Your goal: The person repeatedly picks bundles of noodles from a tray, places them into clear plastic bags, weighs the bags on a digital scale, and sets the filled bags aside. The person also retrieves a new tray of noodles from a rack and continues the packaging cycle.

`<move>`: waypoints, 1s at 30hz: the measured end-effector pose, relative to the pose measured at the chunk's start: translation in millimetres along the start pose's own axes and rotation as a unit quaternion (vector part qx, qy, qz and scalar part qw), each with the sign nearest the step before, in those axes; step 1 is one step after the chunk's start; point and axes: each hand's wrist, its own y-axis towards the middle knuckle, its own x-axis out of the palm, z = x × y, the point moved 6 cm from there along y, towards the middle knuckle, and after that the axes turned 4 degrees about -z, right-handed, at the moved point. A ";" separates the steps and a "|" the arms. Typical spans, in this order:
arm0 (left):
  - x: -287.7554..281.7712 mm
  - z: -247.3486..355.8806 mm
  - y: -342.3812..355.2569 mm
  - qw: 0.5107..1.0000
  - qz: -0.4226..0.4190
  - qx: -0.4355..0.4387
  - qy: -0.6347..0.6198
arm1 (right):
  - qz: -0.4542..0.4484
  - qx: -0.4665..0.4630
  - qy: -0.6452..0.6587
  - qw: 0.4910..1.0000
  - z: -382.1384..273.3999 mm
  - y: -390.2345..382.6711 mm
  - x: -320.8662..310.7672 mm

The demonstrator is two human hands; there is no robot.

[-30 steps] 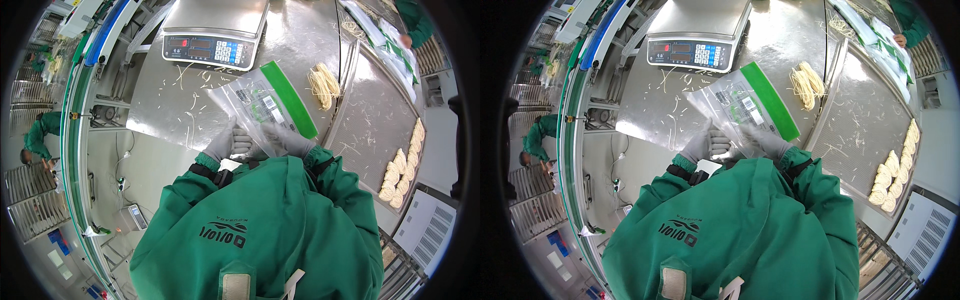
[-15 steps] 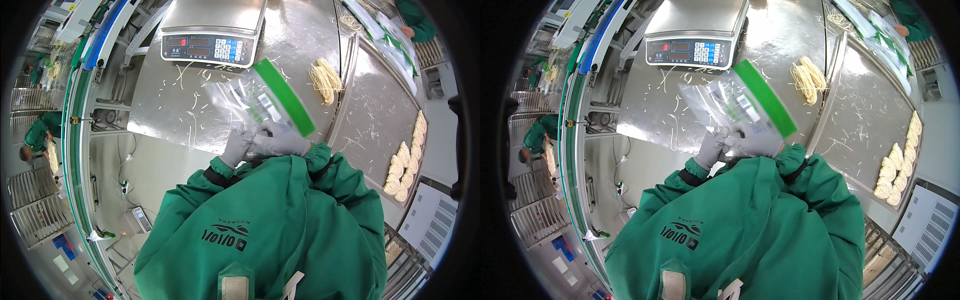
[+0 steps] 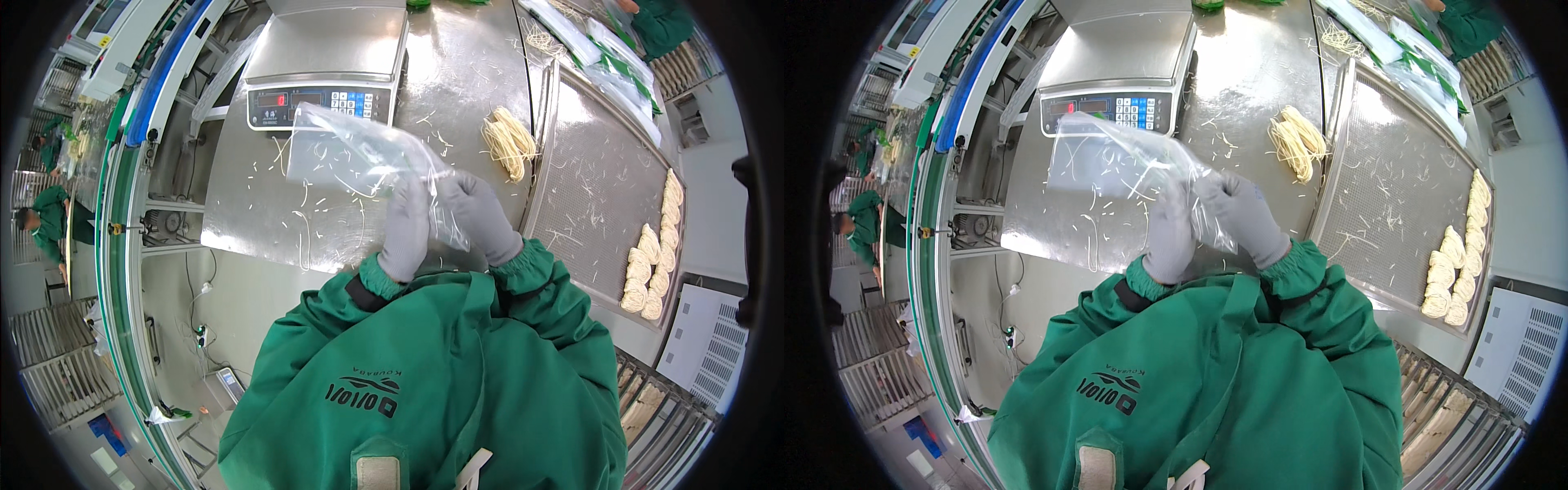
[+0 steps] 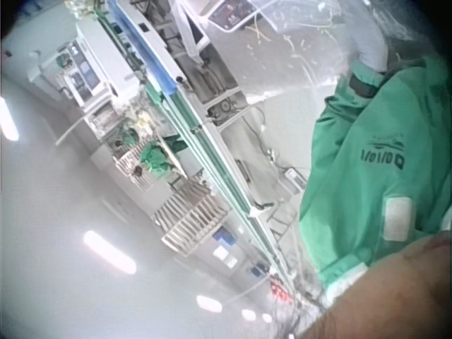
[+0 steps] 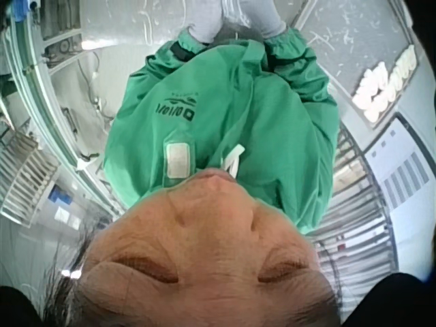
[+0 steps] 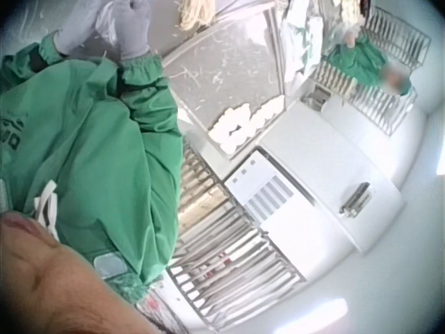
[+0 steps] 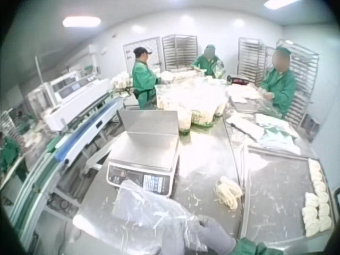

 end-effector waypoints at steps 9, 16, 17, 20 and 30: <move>20.6 62.2 -36.9 0.893 -0.128 0.232 0.365 | 0.000 0.031 0.278 0.960 -38.0 -39.8 5.1; 14.5 92.3 12.9 0.978 -0.093 0.091 0.165 | -0.066 -0.133 -0.480 0.865 -79.8 -41.8 6.9; 14.3 103.2 15.2 0.976 -0.073 0.104 0.177 | 0.019 -0.204 -0.516 0.832 -102.5 -44.1 7.9; 9.7 147.9 14.3 0.917 0.001 0.173 0.361 | 0.142 -0.157 -0.414 0.885 -145.3 -45.0 -21.3; 47.2 178.7 22.1 0.784 -0.013 0.395 0.479 | -0.084 -0.287 -0.680 0.670 -90.2 -75.6 15.0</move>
